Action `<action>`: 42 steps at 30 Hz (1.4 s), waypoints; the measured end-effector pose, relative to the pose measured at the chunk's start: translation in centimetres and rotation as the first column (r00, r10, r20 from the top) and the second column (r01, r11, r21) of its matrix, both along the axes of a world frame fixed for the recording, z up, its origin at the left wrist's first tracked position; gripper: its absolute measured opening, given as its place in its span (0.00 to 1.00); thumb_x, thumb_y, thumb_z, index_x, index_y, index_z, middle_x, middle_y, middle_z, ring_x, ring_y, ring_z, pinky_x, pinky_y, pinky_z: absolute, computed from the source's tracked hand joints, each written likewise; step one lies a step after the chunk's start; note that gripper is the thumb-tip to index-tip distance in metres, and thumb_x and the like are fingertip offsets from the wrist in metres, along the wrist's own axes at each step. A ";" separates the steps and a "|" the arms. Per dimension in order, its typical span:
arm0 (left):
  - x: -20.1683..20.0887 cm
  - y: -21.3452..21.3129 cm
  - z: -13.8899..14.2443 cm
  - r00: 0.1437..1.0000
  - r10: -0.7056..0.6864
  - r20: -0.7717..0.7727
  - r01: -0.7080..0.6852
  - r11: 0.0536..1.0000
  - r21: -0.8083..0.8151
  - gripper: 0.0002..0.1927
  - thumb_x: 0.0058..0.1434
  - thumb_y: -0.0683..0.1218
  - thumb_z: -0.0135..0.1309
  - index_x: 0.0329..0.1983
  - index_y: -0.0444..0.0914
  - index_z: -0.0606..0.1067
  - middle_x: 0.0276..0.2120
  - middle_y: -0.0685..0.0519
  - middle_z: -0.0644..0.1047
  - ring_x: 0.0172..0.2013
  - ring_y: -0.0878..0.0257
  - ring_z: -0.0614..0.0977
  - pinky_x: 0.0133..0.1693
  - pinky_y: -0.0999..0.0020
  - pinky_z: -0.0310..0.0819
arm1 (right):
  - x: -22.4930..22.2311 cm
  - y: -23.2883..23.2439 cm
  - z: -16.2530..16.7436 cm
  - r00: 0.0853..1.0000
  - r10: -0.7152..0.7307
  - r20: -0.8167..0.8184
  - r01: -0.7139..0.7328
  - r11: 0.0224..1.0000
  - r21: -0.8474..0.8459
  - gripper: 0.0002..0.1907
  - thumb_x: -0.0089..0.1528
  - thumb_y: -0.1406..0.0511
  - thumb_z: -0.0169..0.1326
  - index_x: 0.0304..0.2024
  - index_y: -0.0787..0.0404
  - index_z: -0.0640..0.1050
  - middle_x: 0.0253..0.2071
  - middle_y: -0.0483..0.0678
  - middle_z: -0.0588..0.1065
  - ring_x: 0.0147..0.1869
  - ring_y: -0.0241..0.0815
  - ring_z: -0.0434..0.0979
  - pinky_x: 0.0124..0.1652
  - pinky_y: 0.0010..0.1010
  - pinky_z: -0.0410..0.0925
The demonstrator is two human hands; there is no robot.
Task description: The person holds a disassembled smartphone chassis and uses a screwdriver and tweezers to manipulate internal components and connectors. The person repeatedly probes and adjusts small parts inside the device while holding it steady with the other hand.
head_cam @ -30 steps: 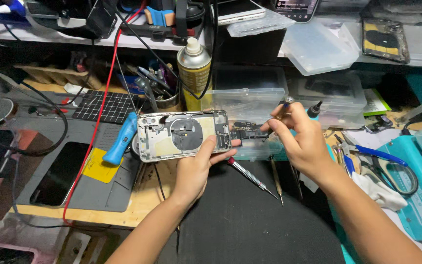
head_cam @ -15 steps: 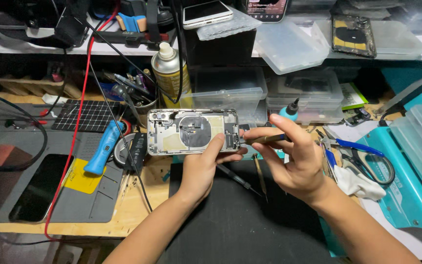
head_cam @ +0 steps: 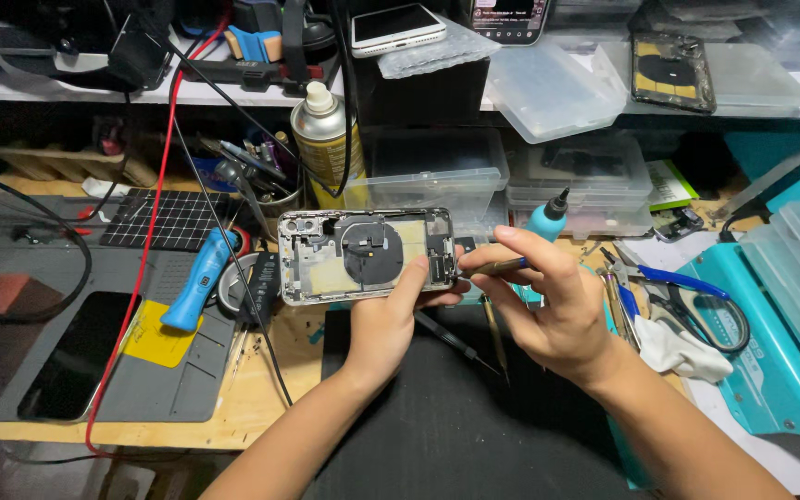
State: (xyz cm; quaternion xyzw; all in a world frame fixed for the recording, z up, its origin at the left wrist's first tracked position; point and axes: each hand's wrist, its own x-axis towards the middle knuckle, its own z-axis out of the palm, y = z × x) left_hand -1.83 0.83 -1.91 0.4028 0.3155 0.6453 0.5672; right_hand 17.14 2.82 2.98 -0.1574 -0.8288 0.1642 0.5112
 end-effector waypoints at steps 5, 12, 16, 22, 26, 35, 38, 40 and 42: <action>0.3 0.1 -0.3 0.998 0.054 0.027 -0.053 0.998 -0.012 0.17 0.72 0.43 0.44 0.57 0.27 0.74 0.49 0.42 0.82 0.43 0.55 0.86 0.40 0.65 0.85 | -0.2 0.7 0.1 0.994 -0.095 0.048 0.087 0.983 0.162 0.32 0.60 0.76 0.66 0.62 0.63 0.65 0.43 0.54 0.80 0.47 0.45 0.84 0.45 0.31 0.77; 0.2 0.4 -0.1 0.991 0.100 0.085 -0.097 0.994 -0.042 0.16 0.72 0.42 0.44 0.55 0.26 0.74 0.48 0.40 0.82 0.41 0.54 0.86 0.42 0.63 0.86 | -0.9 0.5 -0.2 1.000 -0.023 0.017 0.021 0.997 0.074 0.30 0.62 0.82 0.58 0.63 0.59 0.69 0.50 0.55 0.80 0.47 0.46 0.86 0.46 0.30 0.78; 0.2 0.3 0.0 0.987 0.144 0.072 -0.140 0.988 -0.059 0.16 0.72 0.41 0.45 0.56 0.26 0.74 0.48 0.41 0.80 0.42 0.55 0.85 0.41 0.60 0.85 | -1.0 0.3 0.3 1.000 -0.025 -0.002 0.025 0.999 0.029 0.32 0.61 0.79 0.61 0.65 0.63 0.65 0.49 0.55 0.79 0.51 0.47 0.84 0.51 0.31 0.77; 0.4 0.1 0.4 0.997 0.066 0.032 -0.064 0.997 -0.053 0.16 0.72 0.42 0.43 0.56 0.27 0.74 0.47 0.41 0.81 0.42 0.52 0.87 0.44 0.60 0.86 | -0.7 0.3 2.1 0.997 -0.047 0.064 0.050 0.998 -0.032 0.31 0.60 0.78 0.61 0.65 0.63 0.68 0.47 0.53 0.80 0.49 0.43 0.85 0.49 0.30 0.77; 0.5 -0.1 0.2 0.997 0.057 0.049 -0.056 0.998 -0.017 0.16 0.72 0.42 0.42 0.57 0.28 0.73 0.50 0.43 0.81 0.44 0.54 0.86 0.45 0.60 0.86 | -1.1 0.0 2.7 0.984 -0.166 0.063 0.167 0.986 -0.022 0.33 0.59 0.74 0.66 0.65 0.62 0.69 0.44 0.49 0.80 0.45 0.39 0.84 0.45 0.28 0.76; 0.2 0.1 -0.2 0.995 0.055 0.089 -0.050 0.997 -0.061 0.16 0.71 0.43 0.45 0.56 0.28 0.73 0.47 0.43 0.82 0.41 0.52 0.87 0.43 0.58 0.85 | -1.2 0.1 2.6 0.990 -0.100 0.096 0.106 0.992 -0.061 0.33 0.61 0.76 0.64 0.67 0.63 0.68 0.45 0.49 0.80 0.47 0.40 0.85 0.47 0.29 0.78; 0.0 0.3 -0.3 0.992 0.060 0.115 -0.051 0.996 -0.079 0.16 0.70 0.42 0.46 0.56 0.28 0.73 0.47 0.43 0.81 0.42 0.52 0.86 0.44 0.57 0.86 | -1.3 0.0 2.4 0.993 -0.050 0.108 0.053 0.998 -0.026 0.33 0.59 0.77 0.61 0.67 0.63 0.67 0.47 0.50 0.79 0.48 0.42 0.85 0.48 0.30 0.77; 0.0 0.3 -0.5 0.990 0.050 0.135 -0.039 0.996 -0.084 0.16 0.70 0.42 0.46 0.56 0.28 0.73 0.48 0.44 0.81 0.44 0.54 0.85 0.45 0.57 0.86 | -1.4 0.0 2.4 0.987 -0.105 0.120 0.106 0.994 0.004 0.33 0.59 0.76 0.63 0.66 0.63 0.68 0.45 0.50 0.79 0.46 0.41 0.85 0.46 0.29 0.76; 0.1 0.2 -0.6 0.991 0.015 0.132 -0.002 0.995 -0.099 0.16 0.70 0.43 0.46 0.56 0.27 0.74 0.48 0.43 0.81 0.43 0.53 0.86 0.45 0.57 0.85 | -1.5 0.0 2.4 0.961 -0.243 0.135 0.246 0.969 -0.003 0.33 0.60 0.73 0.68 0.65 0.62 0.69 0.40 0.47 0.81 0.41 0.38 0.85 0.40 0.27 0.75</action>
